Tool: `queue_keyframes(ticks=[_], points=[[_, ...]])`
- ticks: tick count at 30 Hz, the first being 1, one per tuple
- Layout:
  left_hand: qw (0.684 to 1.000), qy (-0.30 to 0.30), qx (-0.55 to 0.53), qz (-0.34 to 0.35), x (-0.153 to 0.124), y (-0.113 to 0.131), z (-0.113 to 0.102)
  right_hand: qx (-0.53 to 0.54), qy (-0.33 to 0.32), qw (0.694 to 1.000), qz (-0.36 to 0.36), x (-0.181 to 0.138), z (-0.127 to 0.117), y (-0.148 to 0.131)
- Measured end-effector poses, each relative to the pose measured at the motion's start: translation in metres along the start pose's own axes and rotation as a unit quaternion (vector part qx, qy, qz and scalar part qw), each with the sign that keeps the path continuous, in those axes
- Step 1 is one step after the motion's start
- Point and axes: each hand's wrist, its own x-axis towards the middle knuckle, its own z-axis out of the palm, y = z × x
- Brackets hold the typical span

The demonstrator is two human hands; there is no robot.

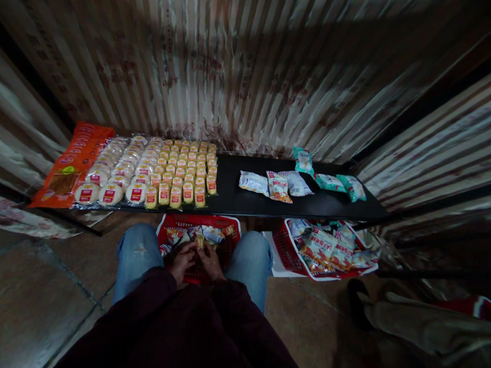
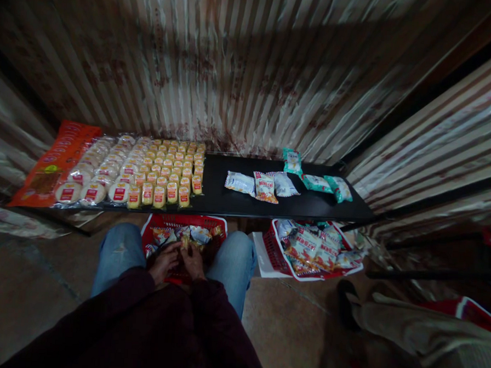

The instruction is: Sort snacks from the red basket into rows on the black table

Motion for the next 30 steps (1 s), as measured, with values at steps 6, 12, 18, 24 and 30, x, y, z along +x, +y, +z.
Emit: queue_keyframes(ticks=[6, 12, 18, 24, 30], points=[[0.997, 0.038, 0.038, 0.049, 0.001, -0.003, 0.010, 0.011, 0.006, 1.000, -0.008, 0.000, -0.004, -0.005], [0.990, 0.051, 0.074, 0.106, 0.002, 0.002, 0.023, -0.047, 0.086, 0.995, -0.015, 0.001, -0.007, -0.005], [0.976, 0.045, 0.105, 0.186, -0.007, 0.017, 0.041, -0.093, 0.149, 0.983, -0.054, -0.002, -0.008, -0.012], [0.953, 0.046, 0.145, 0.261, -0.017, 0.032, 0.053, -0.107, 0.185, 0.972, -0.093, -0.004, -0.012, -0.027], [0.933, 0.022, 0.189, 0.305, -0.026, 0.061, 0.069, -0.104, 0.187, 0.963, -0.164, -0.001, -0.020, -0.063]])
